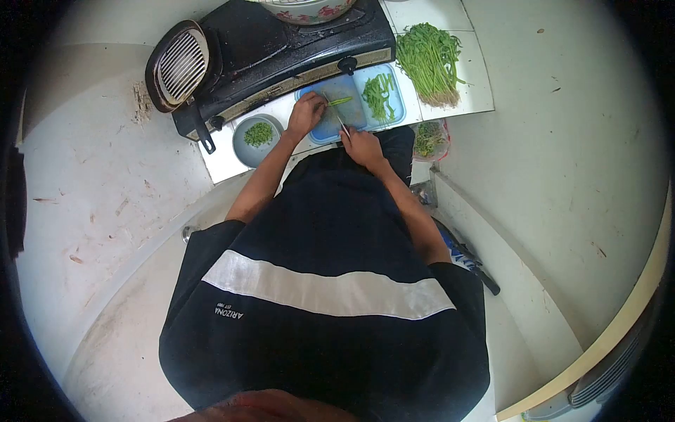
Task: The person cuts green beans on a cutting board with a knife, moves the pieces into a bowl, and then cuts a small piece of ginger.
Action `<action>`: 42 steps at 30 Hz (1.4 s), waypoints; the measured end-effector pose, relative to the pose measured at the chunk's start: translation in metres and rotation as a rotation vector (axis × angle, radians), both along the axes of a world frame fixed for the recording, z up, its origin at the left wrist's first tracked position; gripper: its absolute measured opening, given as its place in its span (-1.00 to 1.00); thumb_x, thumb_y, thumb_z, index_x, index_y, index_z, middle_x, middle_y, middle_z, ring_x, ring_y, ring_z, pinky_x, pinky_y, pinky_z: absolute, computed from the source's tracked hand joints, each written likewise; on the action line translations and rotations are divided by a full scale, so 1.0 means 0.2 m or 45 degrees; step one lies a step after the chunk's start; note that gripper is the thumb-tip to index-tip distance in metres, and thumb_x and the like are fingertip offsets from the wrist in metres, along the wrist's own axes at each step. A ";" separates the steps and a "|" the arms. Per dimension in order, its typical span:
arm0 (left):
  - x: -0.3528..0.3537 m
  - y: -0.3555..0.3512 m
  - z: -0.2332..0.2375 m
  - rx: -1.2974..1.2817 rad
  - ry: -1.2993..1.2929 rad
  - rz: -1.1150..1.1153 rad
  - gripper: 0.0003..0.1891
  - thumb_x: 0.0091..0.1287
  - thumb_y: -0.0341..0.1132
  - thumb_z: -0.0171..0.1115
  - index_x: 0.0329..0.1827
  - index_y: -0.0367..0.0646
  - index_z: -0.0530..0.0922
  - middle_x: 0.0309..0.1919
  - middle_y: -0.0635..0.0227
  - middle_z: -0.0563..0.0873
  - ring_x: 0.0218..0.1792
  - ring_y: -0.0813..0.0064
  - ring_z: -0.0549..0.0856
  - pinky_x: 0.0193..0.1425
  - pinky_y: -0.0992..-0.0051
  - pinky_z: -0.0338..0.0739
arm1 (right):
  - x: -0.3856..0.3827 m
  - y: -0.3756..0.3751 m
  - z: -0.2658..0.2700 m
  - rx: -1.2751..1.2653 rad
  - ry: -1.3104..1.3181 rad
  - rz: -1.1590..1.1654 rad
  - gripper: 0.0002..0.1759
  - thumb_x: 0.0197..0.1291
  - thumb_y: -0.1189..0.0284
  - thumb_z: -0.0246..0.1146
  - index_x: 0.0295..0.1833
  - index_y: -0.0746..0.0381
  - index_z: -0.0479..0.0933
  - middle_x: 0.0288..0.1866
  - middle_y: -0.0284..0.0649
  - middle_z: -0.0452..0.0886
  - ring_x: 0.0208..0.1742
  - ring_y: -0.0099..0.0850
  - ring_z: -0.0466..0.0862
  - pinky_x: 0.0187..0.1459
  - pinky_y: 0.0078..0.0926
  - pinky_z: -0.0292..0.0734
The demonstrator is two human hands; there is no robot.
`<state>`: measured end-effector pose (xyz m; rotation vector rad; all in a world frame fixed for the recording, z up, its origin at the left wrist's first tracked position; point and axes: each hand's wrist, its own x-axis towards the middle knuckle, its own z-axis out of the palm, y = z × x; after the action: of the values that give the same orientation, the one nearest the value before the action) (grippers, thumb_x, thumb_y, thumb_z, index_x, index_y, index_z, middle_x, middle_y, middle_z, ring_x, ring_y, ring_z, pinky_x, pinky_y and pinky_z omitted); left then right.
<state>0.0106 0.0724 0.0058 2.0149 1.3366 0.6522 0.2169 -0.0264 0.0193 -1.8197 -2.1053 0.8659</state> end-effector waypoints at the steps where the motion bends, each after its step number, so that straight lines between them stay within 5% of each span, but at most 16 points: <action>1: 0.00 0.00 0.00 0.024 0.014 0.005 -0.88 0.24 -0.49 0.31 -0.19 -0.22 0.73 -0.18 0.13 0.72 -0.03 0.02 0.70 0.13 0.19 0.59 | 0.00 -0.01 -0.01 -0.003 0.002 0.000 -0.48 0.52 0.08 0.11 -0.26 0.36 0.56 -0.57 0.15 0.61 -0.48 0.17 0.68 -0.37 0.10 0.60; 21: 0.03 -0.01 0.02 0.128 0.047 0.060 -0.88 0.16 -0.49 0.32 -0.25 -0.22 0.71 -0.24 0.15 0.71 -0.10 0.04 0.69 0.07 0.15 0.55 | -0.10 -0.01 -0.01 -0.147 -0.114 -0.031 -0.46 0.55 0.05 0.01 -0.17 0.37 0.56 -0.45 0.15 0.70 -0.35 0.14 0.76 -0.23 0.08 0.68; 42: 0.03 -0.03 0.01 0.151 0.089 0.059 -0.91 0.31 -0.44 0.31 -0.18 -0.21 0.72 -0.22 0.17 0.69 -0.10 0.06 0.66 0.04 0.18 0.56 | -0.11 0.06 -0.03 -0.135 -0.158 0.025 -0.42 0.57 0.06 -0.03 -0.14 0.40 0.58 -0.39 0.16 0.72 -0.29 0.15 0.76 -0.15 0.06 0.68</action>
<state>0.0164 0.0664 0.0071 2.1238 1.4195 0.7026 0.1943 -0.0140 0.0126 -1.9561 -2.1933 0.9077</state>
